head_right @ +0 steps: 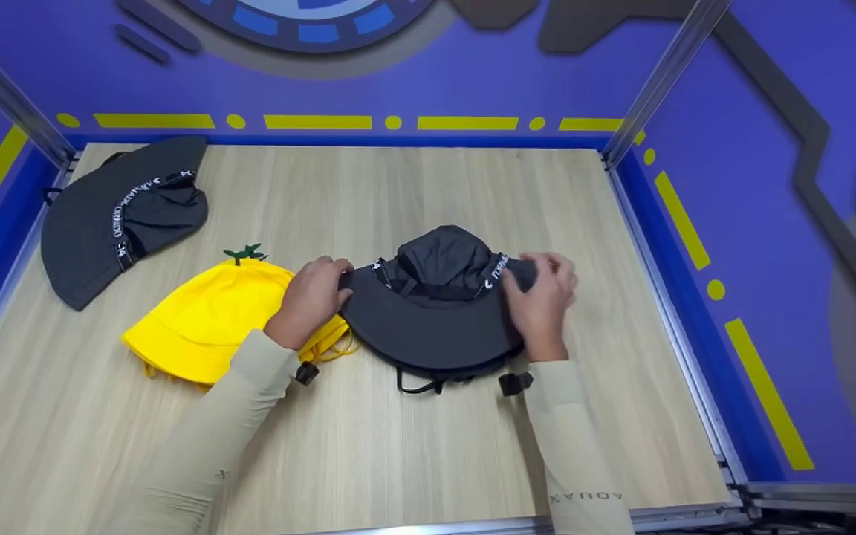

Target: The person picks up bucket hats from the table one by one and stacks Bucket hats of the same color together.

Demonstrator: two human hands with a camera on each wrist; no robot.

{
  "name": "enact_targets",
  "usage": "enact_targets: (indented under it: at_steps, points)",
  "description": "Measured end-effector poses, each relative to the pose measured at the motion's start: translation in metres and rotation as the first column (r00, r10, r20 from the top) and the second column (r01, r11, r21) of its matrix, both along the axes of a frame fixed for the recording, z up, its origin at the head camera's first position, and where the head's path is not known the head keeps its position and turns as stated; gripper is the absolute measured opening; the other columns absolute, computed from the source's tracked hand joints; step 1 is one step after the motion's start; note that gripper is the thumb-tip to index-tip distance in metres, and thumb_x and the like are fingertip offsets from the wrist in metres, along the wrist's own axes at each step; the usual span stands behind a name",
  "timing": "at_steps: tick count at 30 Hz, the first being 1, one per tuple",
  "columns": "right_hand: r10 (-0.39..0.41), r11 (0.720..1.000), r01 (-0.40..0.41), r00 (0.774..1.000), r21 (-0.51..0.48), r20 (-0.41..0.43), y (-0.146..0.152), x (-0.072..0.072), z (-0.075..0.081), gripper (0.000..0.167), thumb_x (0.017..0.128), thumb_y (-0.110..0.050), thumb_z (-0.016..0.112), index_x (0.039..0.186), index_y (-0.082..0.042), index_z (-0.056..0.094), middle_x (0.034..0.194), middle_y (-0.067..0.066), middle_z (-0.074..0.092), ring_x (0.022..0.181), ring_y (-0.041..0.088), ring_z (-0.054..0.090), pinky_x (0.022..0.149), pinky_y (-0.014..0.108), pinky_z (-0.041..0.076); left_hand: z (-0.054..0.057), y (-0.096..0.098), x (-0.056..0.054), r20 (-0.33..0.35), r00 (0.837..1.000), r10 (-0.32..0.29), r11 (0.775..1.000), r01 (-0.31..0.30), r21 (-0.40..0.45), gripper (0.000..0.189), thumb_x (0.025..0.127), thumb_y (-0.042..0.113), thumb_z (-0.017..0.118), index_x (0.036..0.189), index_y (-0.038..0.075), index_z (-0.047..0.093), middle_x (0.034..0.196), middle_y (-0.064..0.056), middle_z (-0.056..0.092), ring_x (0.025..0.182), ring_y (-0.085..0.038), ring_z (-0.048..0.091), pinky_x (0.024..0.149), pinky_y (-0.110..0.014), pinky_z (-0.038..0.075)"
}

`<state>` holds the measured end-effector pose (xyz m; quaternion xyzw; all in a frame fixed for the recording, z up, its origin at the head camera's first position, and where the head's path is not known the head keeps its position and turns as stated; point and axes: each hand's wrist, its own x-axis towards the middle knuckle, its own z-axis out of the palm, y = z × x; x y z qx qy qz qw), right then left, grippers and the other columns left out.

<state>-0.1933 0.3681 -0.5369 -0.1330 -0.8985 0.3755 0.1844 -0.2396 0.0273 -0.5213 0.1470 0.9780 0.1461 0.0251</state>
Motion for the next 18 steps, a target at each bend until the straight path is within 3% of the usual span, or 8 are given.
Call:
enact_targets:
  at_steps: [2, 4, 8, 12, 18]
  points:
    - [0.14, 0.99, -0.138, 0.988, 0.03, -0.068, -0.018, 0.001, 0.001, 0.037, 0.086, -0.025, 0.083, 0.118, -0.008, 0.073, 0.144, 0.023, 0.046, 0.136, 0.044, 0.039, 0.112, 0.059, 0.029, -0.001, -0.002, 0.002, -0.013, 1.0, 0.0, 1.0, 0.0, 0.002, 0.033, 0.094, 0.02, 0.075, 0.125, 0.01, 0.069, 0.112, -0.015, 0.07, 0.102, -0.034, 0.068, 0.092, -0.046, 0.057]
    - [0.291, 0.955, -0.285, 0.954, 0.077, -0.076, -0.035, 0.003, 0.003, 0.039, 0.084, -0.025, 0.085, 0.119, -0.011, 0.075, 0.149, 0.025, 0.045, 0.138, 0.046, 0.038, 0.113, 0.061, 0.028, -0.001, -0.003, 0.003, -0.018, 1.0, -0.003, 1.0, 0.003, 0.002, 0.034, 0.094, 0.021, 0.075, 0.126, 0.01, 0.069, 0.114, -0.015, 0.07, 0.103, -0.034, 0.067, 0.092, -0.046, 0.056]
    - [0.48, 0.854, -0.477, 0.876, 0.208, 0.036, -0.061, 0.007, 0.003, 0.059, 0.082, -0.037, 0.087, 0.137, -0.024, 0.067, 0.162, 0.023, 0.032, 0.146, 0.054, 0.027, 0.114, 0.073, 0.022, 0.001, -0.005, 0.007, -0.006, 1.0, -0.003, 1.0, 0.003, -0.001, 0.037, 0.096, 0.024, 0.073, 0.129, 0.011, 0.067, 0.119, -0.014, 0.068, 0.106, -0.034, 0.065, 0.097, -0.045, 0.054]
    - [0.524, 0.785, -0.56, 0.828, 0.263, 0.199, -0.075, 0.009, 0.004, 0.076, 0.079, -0.049, 0.087, 0.147, -0.033, 0.057, 0.17, 0.019, 0.018, 0.152, 0.058, 0.011, 0.115, 0.08, 0.014, 0.006, -0.008, 0.01, 0.007, 1.0, 0.002, 1.0, -0.003, 0.025, 0.039, 0.098, 0.029, 0.07, 0.133, 0.011, 0.066, 0.121, -0.014, 0.066, 0.108, -0.032, 0.063, 0.102, -0.043, 0.052]
    - [0.492, 0.756, -0.614, 0.762, 0.227, 0.421, -0.08, 0.008, -0.001, 0.092, 0.073, -0.054, 0.089, 0.153, -0.03, 0.05, 0.172, 0.019, 0.01, 0.153, 0.06, 0.0, 0.115, 0.08, 0.008, 0.011, -0.019, 0.019, -0.011, 1.0, 0.013, 0.996, -0.012, 0.084, 0.036, 0.1, 0.031, 0.067, 0.131, 0.011, 0.066, 0.121, -0.013, 0.065, 0.109, -0.031, 0.059, 0.103, -0.041, 0.05]
